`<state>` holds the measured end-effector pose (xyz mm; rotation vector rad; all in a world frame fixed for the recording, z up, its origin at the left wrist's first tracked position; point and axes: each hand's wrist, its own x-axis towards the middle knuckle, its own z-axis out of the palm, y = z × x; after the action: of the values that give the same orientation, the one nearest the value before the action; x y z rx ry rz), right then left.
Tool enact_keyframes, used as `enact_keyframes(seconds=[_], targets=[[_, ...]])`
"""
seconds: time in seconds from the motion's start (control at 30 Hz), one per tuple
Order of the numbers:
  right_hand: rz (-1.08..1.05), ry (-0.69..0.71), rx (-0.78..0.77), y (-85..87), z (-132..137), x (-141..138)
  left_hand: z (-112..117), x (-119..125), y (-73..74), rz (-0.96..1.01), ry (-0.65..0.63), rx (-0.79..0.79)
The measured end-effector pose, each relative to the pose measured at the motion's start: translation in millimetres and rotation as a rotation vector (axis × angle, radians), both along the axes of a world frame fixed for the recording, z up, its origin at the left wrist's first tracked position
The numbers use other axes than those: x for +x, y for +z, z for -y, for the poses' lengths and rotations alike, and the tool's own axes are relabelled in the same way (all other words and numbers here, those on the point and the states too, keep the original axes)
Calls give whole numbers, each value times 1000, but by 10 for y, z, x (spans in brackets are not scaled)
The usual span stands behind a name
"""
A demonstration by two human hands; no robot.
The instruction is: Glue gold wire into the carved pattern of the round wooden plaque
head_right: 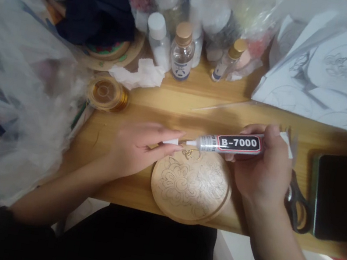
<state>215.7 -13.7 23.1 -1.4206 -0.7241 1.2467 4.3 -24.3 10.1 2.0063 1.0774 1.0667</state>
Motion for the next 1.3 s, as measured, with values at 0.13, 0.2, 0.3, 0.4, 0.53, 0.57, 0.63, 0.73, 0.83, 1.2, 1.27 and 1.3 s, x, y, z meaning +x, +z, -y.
enact_keyframes(seconds=[0.13, 0.2, 0.3, 0.4, 0.53, 0.57, 0.63, 0.73, 0.83, 1.2, 1.27, 1.3], targets=[[1, -1, 20, -1, 7, -13, -8, 1, -8, -5, 12, 15], [-17, 15, 37, -3, 9, -16, -16, 2, -21, -3, 20, 25], [-47, 37, 41, -8, 10, -9, -28, 1, -40, -10, 36, 25], [-100, 30, 22, -28, 10, 7, -38, -3, -43, -1, 58, -7], [-128, 15, -28, -66, 19, -4, -51, -10, -39, 1, 69, -62], [-119, 21, -37, -70, 23, -16, -55, -12, -41, -10, 73, -77], [-101, 33, -45, -67, 32, -43, -62, -16, -49, -29, 77, -91], [-91, 54, -37, -54, 40, -73, -75, -21, -61, -15, 62, -67], [-85, 83, -32, -54, 37, -71, -83, -21, -61, 3, 55, -71], [-112, 71, -1, -91, 19, -15, -110, -31, -45, 9, 64, -117], [-117, 106, 11, -82, 13, 1, -121, -34, -53, 9, 59, -101], [-119, 139, 17, -75, 10, 11, -129, -36, -60, 1, 61, -86]])
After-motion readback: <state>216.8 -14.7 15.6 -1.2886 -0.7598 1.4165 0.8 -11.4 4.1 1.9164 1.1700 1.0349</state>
